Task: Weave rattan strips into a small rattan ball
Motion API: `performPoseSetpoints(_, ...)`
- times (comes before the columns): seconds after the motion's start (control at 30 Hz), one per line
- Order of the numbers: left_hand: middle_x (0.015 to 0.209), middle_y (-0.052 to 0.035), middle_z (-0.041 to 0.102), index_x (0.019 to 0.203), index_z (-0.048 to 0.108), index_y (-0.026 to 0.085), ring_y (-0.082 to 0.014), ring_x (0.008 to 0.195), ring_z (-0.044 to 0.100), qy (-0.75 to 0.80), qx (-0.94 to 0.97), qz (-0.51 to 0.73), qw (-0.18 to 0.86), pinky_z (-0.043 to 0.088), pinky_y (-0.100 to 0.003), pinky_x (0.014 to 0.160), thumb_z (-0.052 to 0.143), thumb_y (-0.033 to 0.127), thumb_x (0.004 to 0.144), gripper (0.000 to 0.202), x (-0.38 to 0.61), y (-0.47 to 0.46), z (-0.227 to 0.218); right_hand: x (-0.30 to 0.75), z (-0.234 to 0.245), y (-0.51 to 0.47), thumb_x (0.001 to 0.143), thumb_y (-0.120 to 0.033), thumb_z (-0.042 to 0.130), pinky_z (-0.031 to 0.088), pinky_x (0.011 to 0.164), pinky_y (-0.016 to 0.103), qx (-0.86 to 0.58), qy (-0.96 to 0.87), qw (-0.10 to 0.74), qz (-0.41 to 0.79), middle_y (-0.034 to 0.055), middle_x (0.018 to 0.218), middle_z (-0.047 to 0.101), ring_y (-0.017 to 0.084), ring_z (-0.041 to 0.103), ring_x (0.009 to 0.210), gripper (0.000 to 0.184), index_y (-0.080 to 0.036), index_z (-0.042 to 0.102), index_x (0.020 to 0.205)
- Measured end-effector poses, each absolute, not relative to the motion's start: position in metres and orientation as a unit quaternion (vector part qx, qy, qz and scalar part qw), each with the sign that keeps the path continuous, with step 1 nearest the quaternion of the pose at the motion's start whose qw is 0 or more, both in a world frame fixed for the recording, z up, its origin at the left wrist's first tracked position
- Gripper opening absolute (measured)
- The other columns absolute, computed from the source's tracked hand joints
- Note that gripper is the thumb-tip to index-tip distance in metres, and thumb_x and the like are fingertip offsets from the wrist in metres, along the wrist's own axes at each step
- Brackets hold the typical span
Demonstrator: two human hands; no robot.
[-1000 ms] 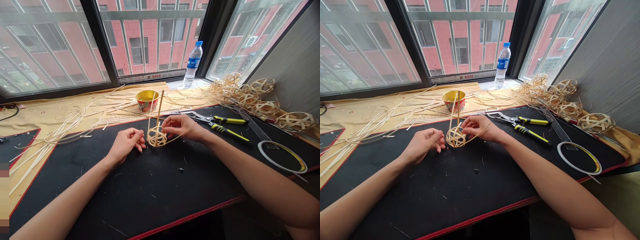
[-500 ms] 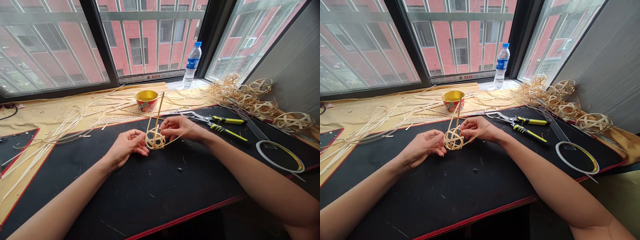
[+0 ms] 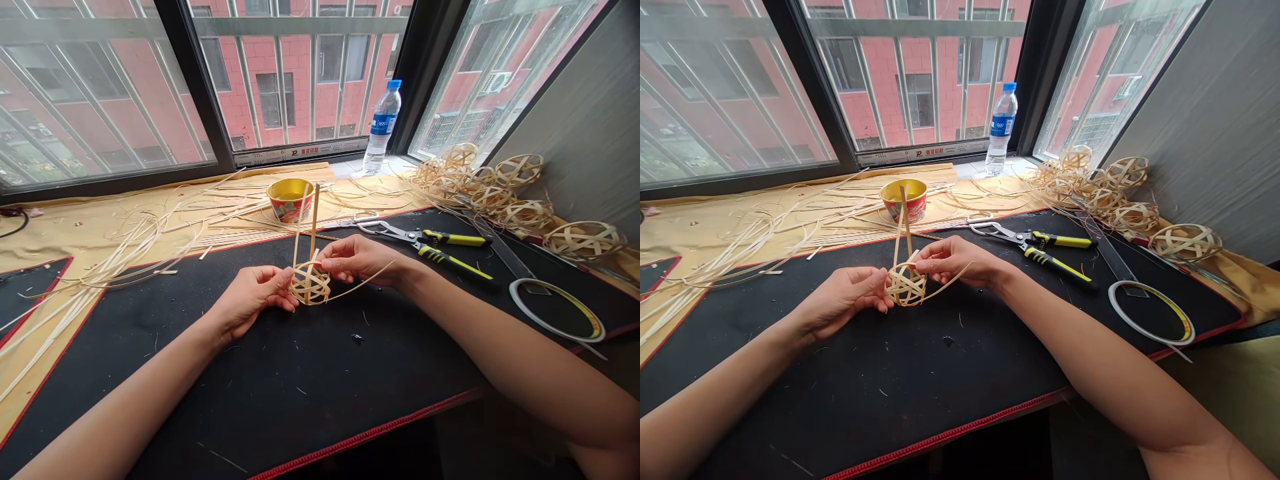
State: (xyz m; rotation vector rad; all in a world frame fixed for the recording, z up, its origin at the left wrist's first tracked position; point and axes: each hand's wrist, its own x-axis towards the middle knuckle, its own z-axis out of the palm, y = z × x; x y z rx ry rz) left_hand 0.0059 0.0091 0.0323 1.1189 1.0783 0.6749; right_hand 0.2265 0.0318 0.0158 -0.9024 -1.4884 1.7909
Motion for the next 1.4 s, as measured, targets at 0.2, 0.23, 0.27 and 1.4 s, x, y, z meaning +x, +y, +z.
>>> performPoseSetpoints(0.2,0.056,-0.0045,0.065,0.071,0.063,0.008,-0.0099,0.052,0.057,0.485,0.508,0.29,0.65,0.044,-0.02,0.052,0.079,0.054,0.057,0.05,0.0069,0.0099,0.0317,0.2238,0.0121,0.0326,0.071,-0.035,0.075,0.032,0.046,0.015,-0.33,-0.554,0.301,0.703,-0.0031,0.061,0.054,0.002,0.045,0.052,0.027,-0.011,0.064,0.074)
performPoseSetpoints(0.23,0.055,-0.0041,0.064,0.071,0.063,0.008,-0.009,0.05,0.055,0.485,0.513,0.287,0.647,0.042,-0.019,0.051,0.078,0.053,0.057,0.049,0.0063,0.0103,0.0311,0.2232,0.0119,0.0326,0.071,-0.035,0.075,0.031,0.046,0.015,-0.327,-0.552,0.299,0.707,-0.0033,0.061,0.054,0.002,0.044,0.052,0.027,-0.01,0.063,0.073)
performPoseSetpoints(0.27,0.054,-0.0036,0.064,0.071,0.063,0.009,-0.0082,0.049,0.053,0.484,0.517,0.284,0.646,0.04,-0.019,0.049,0.078,0.054,0.058,0.049,0.0056,0.0108,0.0306,0.2226,0.0117,0.0325,0.071,-0.035,0.075,0.031,0.046,0.015,-0.325,-0.55,0.297,0.709,-0.0033,0.06,0.053,0.002,0.044,0.051,0.028,-0.01,0.062,0.071)
performPoseSetpoints(1.4,0.054,-0.0015,0.061,0.065,0.06,0.011,-0.0065,0.046,0.045,0.451,0.566,0.27,0.635,0.032,-0.019,0.047,0.075,0.05,0.065,0.042,0.0043,0.012,0.0272,0.2169,0.0151,0.0274,0.071,-0.042,0.072,0.028,0.043,0.017,-0.348,-0.556,0.303,0.691,-0.0046,0.053,0.047,0.003,0.038,0.046,0.035,-0.012,0.056,0.065)
